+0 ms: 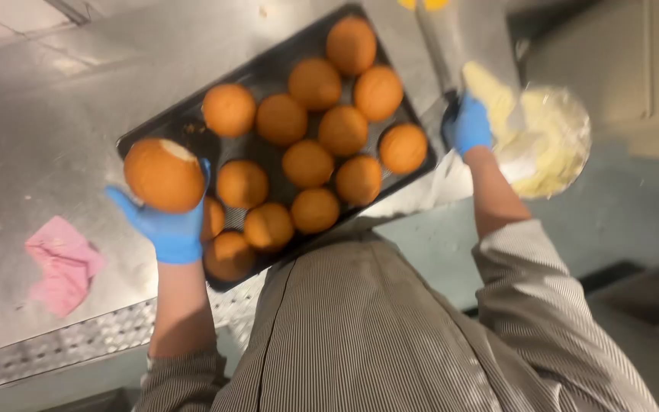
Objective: Slicing round buns on a baking tray using a serrated knife.
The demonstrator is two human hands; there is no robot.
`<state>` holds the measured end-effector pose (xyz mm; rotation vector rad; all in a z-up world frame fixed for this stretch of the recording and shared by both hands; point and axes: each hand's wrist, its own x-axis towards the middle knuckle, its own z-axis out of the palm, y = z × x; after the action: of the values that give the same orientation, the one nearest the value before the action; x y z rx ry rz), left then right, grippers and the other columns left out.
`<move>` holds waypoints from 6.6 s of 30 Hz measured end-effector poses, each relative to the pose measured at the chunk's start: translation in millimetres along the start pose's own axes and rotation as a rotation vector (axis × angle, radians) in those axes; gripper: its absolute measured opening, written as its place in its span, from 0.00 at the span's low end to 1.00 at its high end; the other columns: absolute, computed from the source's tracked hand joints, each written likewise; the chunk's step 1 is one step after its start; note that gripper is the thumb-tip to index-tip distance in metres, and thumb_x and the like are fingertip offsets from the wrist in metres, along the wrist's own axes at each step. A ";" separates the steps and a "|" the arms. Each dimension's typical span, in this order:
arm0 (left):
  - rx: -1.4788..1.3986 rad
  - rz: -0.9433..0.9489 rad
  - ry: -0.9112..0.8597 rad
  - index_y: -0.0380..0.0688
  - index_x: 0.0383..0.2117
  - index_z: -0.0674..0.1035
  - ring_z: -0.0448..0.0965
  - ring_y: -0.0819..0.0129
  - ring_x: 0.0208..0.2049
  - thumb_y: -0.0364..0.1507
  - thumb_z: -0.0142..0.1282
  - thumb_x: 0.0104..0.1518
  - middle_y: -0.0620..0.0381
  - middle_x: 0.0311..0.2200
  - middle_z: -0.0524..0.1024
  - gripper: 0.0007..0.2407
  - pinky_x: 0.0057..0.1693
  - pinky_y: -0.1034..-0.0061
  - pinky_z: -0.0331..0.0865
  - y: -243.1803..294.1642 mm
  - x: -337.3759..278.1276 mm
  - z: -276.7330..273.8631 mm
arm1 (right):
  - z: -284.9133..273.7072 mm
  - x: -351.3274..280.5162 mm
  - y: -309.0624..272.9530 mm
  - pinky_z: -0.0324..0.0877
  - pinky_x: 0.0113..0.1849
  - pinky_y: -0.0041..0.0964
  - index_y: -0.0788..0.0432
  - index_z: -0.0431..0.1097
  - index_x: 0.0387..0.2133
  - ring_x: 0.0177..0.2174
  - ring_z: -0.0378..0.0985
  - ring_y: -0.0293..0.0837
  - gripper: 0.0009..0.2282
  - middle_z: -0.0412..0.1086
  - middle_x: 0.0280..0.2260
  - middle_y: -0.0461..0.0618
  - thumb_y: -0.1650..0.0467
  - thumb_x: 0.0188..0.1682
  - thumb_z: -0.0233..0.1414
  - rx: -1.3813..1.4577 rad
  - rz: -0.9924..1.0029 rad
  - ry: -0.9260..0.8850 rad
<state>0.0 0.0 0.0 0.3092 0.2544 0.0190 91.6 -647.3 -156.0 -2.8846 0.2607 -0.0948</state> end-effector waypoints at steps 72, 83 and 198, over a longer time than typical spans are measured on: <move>-0.205 -0.181 -0.421 0.45 0.73 0.58 0.61 0.54 0.72 0.52 0.43 0.68 0.52 0.71 0.60 0.33 0.77 0.51 0.53 -206.8 -45.1 164.2 | -292.0 -127.4 -170.2 0.65 0.23 0.44 0.64 0.69 0.40 0.17 0.73 0.53 0.07 0.72 0.21 0.54 0.74 0.51 0.55 0.414 -0.810 -0.210; -0.010 -0.092 -0.286 0.44 0.73 0.59 0.60 0.59 0.72 0.48 0.46 0.68 0.55 0.71 0.62 0.31 0.77 0.61 0.50 -241.2 -49.0 156.2 | -288.6 -136.2 -175.9 0.65 0.21 0.46 0.63 0.69 0.38 0.17 0.73 0.56 0.05 0.71 0.20 0.57 0.73 0.53 0.55 0.341 -0.755 -0.173; 1.812 0.559 -0.282 0.41 0.71 0.60 0.64 0.42 0.69 0.33 0.74 0.50 0.40 0.67 0.64 0.41 0.74 0.55 0.59 -83.6 75.6 13.9 | -236.6 -85.9 -165.3 0.69 0.25 0.29 0.69 0.65 0.53 0.29 0.77 0.39 0.12 0.71 0.35 0.52 0.77 0.56 0.50 0.993 -0.065 -0.389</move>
<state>75.0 -79.5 -31.1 2.1627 -0.1838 0.3030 14.8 -529.0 110.1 -1.8674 0.0193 0.2543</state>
